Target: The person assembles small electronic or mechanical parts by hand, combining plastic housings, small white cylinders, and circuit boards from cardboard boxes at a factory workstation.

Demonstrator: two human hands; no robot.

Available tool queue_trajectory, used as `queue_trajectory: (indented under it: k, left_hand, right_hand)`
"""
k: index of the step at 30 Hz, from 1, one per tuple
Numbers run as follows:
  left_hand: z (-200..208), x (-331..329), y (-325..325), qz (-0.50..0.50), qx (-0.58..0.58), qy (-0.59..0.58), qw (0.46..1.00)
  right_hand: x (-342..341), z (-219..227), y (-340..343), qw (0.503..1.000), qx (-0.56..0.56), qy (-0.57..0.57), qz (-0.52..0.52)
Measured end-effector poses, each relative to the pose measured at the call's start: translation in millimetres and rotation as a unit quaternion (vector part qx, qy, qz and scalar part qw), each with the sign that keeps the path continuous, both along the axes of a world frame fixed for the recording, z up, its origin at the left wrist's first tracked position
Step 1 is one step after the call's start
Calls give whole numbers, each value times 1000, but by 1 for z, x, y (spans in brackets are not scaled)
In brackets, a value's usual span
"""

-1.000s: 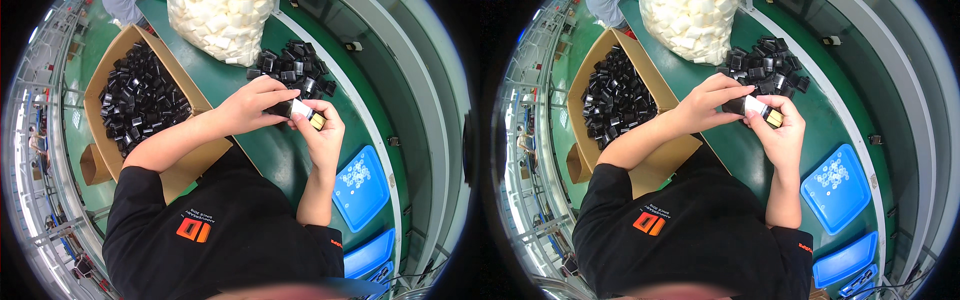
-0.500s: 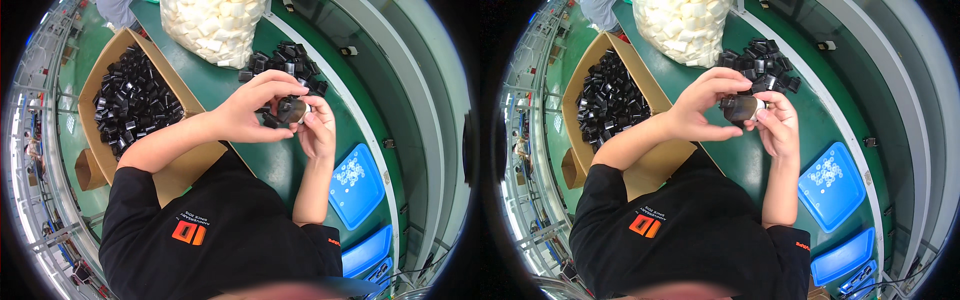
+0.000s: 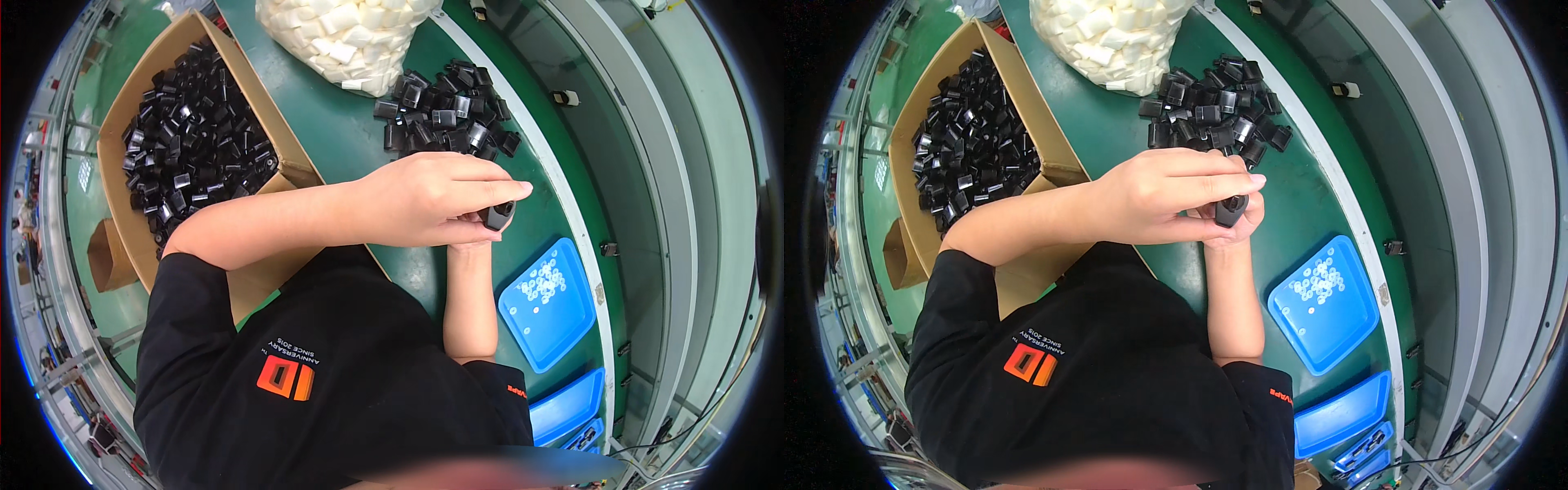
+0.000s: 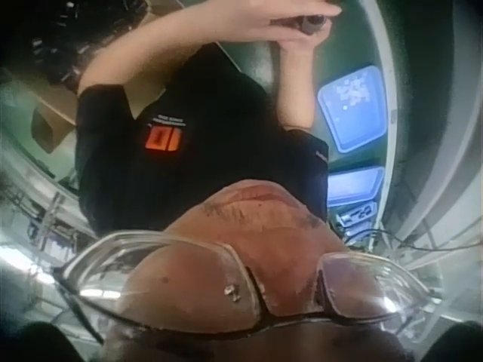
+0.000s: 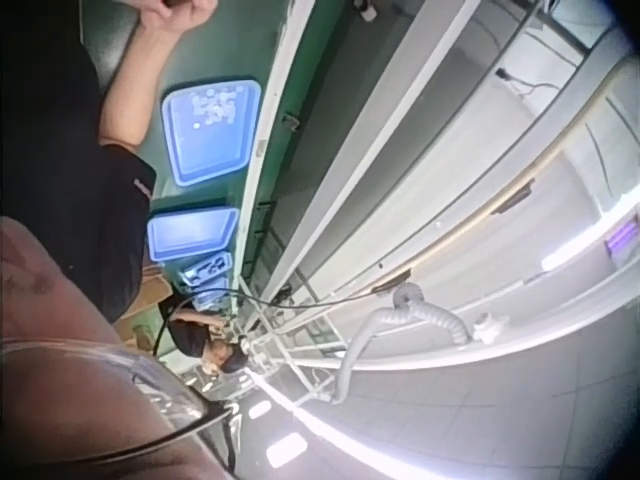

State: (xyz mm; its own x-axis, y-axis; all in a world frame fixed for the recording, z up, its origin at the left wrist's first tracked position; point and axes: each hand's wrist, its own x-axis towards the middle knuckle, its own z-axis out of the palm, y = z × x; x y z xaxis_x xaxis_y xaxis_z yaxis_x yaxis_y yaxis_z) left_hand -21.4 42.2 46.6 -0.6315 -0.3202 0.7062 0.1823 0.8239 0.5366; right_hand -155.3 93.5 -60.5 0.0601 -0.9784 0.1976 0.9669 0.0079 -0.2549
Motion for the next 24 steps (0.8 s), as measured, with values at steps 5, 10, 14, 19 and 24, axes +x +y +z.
queue_trajectory:
  k: [5, 10, 14, 19, 24]
  left_hand:
    - [-3, 2, 2, 24, -32, -21, 999]
    - [-1, 2, 3, 18, -28, -22, 999]
    - [-5, 4, 1, 18, -31, -13, 999]
    - [-7, 3, 1, 18, -28, -6, 999]
    - [-7, 2, 0, 9, -30, 1, 999]
  right_hand:
    - [2, -3, -6, 998, -57, -15, -3]
    - [-2, -9, -7, 997, -69, -20, -3]
    - [14, -5, 0, 981, 51, -181, -40]
    - [12, -5, -2, 993, 0, -115, -16]
    - [11, -5, 1, 971, 100, -213, -47]
